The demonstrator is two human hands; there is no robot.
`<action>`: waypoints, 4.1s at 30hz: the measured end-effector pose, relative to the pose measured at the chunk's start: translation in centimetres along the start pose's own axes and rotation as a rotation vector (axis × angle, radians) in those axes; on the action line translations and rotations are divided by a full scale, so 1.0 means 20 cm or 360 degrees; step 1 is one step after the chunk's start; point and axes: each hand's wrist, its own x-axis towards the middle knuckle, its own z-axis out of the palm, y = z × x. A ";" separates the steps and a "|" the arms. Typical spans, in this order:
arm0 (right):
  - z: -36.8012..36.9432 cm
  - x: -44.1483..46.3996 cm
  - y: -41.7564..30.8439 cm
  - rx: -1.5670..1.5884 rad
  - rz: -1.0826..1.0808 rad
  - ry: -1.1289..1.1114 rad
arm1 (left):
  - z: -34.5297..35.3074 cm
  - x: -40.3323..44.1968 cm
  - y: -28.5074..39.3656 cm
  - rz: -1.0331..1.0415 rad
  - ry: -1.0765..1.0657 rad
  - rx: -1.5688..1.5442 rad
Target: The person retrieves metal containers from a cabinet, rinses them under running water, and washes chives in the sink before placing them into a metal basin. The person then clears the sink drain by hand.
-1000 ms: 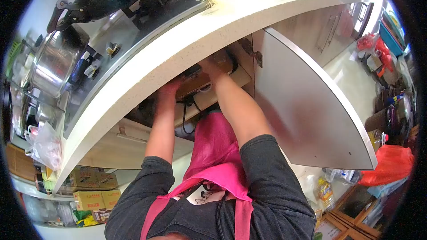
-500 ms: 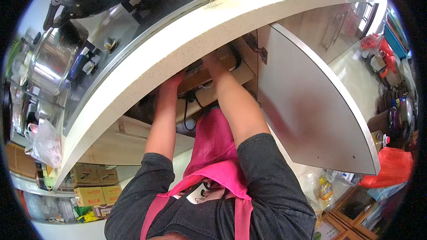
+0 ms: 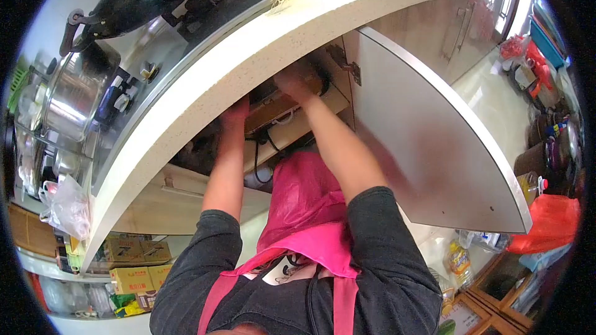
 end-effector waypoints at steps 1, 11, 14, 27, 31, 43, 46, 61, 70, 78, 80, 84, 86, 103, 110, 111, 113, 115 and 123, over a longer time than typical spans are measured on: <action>-0.05 0.03 0.02 -0.0856 -0.0081 -0.0092 | 0.03 -0.01 0.00 0.0013 0.0015 -0.0002; 0.05 0.24 0.09 -0.1364 -0.0773 -0.0365 | 0.02 0.01 0.00 0.0019 -0.0034 -0.0023; 0.03 0.31 0.12 -0.1338 -0.0627 -0.0219 | 0.00 0.01 0.01 0.0062 -0.0006 0.0089; -0.02 0.28 0.11 -0.1251 -0.0502 -0.0025 | -0.16 -0.30 -0.05 0.0342 0.0257 0.1360; -0.03 0.27 0.10 -0.1224 -0.0487 -0.0004 | 0.03 -0.45 -0.07 0.0604 0.0224 0.2473; -0.06 0.26 0.05 -0.1219 -0.0477 0.0043 | 0.05 -0.48 -0.10 0.0807 0.0092 0.3112; -0.07 0.26 0.03 -0.1218 -0.0477 0.0044 | 0.04 -0.47 -0.11 0.0765 0.0038 0.3099; -0.12 0.19 -0.02 -0.1244 -0.0524 0.0093 | -0.29 -0.36 -0.19 0.0867 -0.0030 0.3101; -0.08 0.00 -0.14 -0.1384 -0.0626 0.0201 | -0.04 -0.25 -0.16 -0.0101 0.0538 0.0559; -0.07 -0.02 -0.27 -0.1409 -0.0414 -0.0278 | 0.21 -0.29 -0.04 0.0062 0.0371 0.0672; -0.14 -0.13 -0.22 -0.1367 -0.0662 -0.0229 | 0.27 -0.31 -0.01 0.0183 0.0373 0.0682; -0.24 -0.41 -0.11 -0.0666 0.0035 0.0219 | 0.24 -0.28 -0.05 0.0374 0.0178 0.0618; -0.20 -0.32 0.11 0.0072 0.0500 0.0203 | 0.22 -0.29 -0.07 0.0394 0.0005 0.0516; 0.05 -0.15 0.32 -0.0186 0.0217 0.0620 | 0.18 -0.30 0.05 0.0021 -0.0118 0.0317; 0.07 -0.20 0.24 0.0303 0.0409 0.0719 | 0.01 -0.24 0.08 0.0015 0.0220 0.0246; 0.08 -0.23 0.24 0.0255 0.0451 0.0764 | 0.03 -0.25 0.09 -0.0002 0.0286 0.0223; 0.09 -0.22 0.22 0.0108 0.0687 0.0612 | 0.05 -0.28 0.10 0.0032 0.0195 0.0209; 0.09 -0.24 0.21 0.0075 0.0755 0.0554 | 0.10 -0.31 0.10 0.0061 0.0139 0.0275; 0.02 -0.78 0.09 0.0271 0.0490 0.0646 | 0.00 -0.17 0.14 -0.0070 -0.0076 -0.0080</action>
